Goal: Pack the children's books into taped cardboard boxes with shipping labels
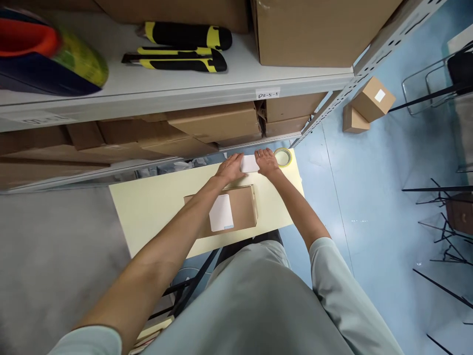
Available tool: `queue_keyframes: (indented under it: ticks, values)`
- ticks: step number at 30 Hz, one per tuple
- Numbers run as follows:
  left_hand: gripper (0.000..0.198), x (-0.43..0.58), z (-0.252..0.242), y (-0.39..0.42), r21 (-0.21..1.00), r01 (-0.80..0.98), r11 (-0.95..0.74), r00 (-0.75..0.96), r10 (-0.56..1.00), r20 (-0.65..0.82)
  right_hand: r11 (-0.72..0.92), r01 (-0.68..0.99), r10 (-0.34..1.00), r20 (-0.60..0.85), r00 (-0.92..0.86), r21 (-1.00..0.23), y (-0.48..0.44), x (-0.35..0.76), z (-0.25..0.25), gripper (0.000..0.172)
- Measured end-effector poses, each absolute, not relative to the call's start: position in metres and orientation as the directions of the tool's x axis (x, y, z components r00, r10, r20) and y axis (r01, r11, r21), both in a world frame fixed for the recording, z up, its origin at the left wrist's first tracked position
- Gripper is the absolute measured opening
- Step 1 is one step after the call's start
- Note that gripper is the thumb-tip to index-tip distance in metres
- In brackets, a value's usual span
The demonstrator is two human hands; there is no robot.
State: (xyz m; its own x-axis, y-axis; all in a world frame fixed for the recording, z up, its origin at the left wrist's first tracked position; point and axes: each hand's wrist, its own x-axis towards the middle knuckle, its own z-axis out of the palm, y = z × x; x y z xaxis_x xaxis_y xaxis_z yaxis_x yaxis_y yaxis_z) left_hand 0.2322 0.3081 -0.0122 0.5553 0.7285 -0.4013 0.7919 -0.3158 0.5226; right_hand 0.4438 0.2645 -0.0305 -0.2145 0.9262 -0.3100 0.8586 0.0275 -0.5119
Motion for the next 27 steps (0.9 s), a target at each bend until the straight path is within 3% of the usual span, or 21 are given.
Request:
queue_keyframes:
  ticks: [14, 17, 20, 23, 27]
  values:
    - [0.086, 0.214, 0.001, 0.300, 0.556, 0.742, -0.375, 0.602, 0.737, -0.307, 0.133, 0.868, 0.949, -0.192, -0.252, -0.479, 0.243, 0.447, 0.004, 0.086]
    - [0.079, 0.211, 0.006, 0.298, 0.561, 0.742, -0.368, 0.599, 0.740, -0.307, 0.060, 0.880, 0.961, -0.212, -0.179, -0.472, 0.237, 0.448, 0.022, 0.069]
    - [0.066, 0.210, 0.012, 0.294, 0.573, 0.746, -0.340, 0.575, 0.764, -0.295, -0.089, 0.849, 0.969, -0.244, -0.047, -0.520, 0.233, 0.453, 0.039, 0.035]
    - [0.061, 0.213, 0.022, 0.288, 0.641, 0.727, -0.247, 0.512, 0.816, -0.266, -0.282, 0.732, 0.946, -0.307, 0.105, -0.620, 0.231, 0.453, 0.055, 0.026]
    - [0.067, 0.220, 0.041, 0.276, 0.799, 0.596, 0.083, 0.267, 0.917, -0.295, -0.327, 0.515, 0.945, -0.258, 0.203, -0.793, 0.231, 0.434, 0.074, 0.040]
